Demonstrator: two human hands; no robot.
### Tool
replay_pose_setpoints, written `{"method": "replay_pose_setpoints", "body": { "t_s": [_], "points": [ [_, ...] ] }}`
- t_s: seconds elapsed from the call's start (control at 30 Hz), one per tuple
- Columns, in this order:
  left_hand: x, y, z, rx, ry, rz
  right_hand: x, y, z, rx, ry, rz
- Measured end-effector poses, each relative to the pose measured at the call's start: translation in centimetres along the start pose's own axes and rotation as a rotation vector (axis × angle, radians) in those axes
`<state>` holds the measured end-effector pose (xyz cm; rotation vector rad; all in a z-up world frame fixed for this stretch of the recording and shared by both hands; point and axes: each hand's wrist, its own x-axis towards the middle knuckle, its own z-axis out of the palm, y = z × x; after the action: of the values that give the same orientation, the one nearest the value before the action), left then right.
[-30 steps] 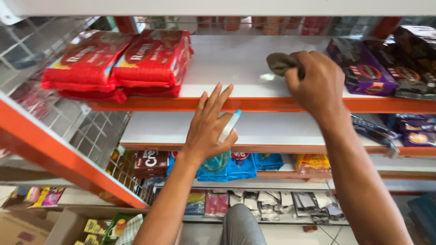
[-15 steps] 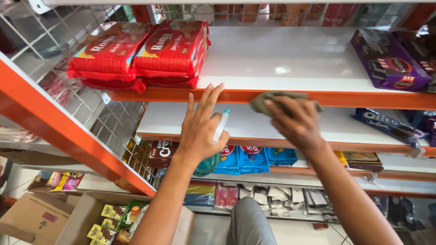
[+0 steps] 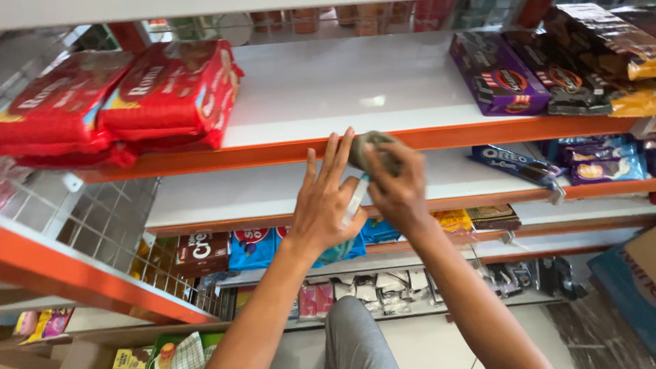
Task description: The person scans several food packages using a handheld scanner, wipes a shelf with a cloth and spray, and then places the scanned packages onto the clean shelf.
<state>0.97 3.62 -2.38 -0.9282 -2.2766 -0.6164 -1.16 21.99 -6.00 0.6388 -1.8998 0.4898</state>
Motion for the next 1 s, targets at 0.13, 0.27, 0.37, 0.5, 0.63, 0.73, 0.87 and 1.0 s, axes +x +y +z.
{"method": "replay_pose_setpoints", "body": {
  "t_s": [0.13, 0.27, 0.37, 0.5, 0.63, 0.73, 0.87, 1.0],
  "points": [
    [0.8, 0.2, 0.8, -0.016, 0.066, 0.019, -0.7, 2.5, -0.8, 0.0, -0.06, -0.016],
    [0.9, -0.1, 0.6, -0.009, -0.022, -0.023, -4.7, 9.9, -2.9, -0.122, 0.164, 0.109],
    [1.3, -0.1, 1.0, 0.023, -0.035, -0.007, -7.6, 13.8, -5.3, -0.172, 0.286, 0.247],
    [2.6, 1.2, 2.7, 0.016, -0.039, 0.021, -8.4, 14.7, -6.1, -0.133, 0.394, 0.514],
    [4.3, 3.5, 4.6, -0.049, -0.013, 0.055, -6.4, 11.0, -4.5, -0.088, 0.226, 0.283],
    [5.2, 4.2, 5.1, -0.055, -0.005, -0.009, -4.2, 7.7, -3.6, -0.013, 0.039, 0.069],
    [3.6, 3.0, 4.3, -0.107, -0.031, -0.023, -1.6, 5.5, -3.5, -0.012, -0.043, 0.049],
    [0.4, 0.6, 3.5, -0.162, -0.007, -0.018, 0.2, 3.4, -3.3, -0.061, -0.085, -0.02]
  ]
}}
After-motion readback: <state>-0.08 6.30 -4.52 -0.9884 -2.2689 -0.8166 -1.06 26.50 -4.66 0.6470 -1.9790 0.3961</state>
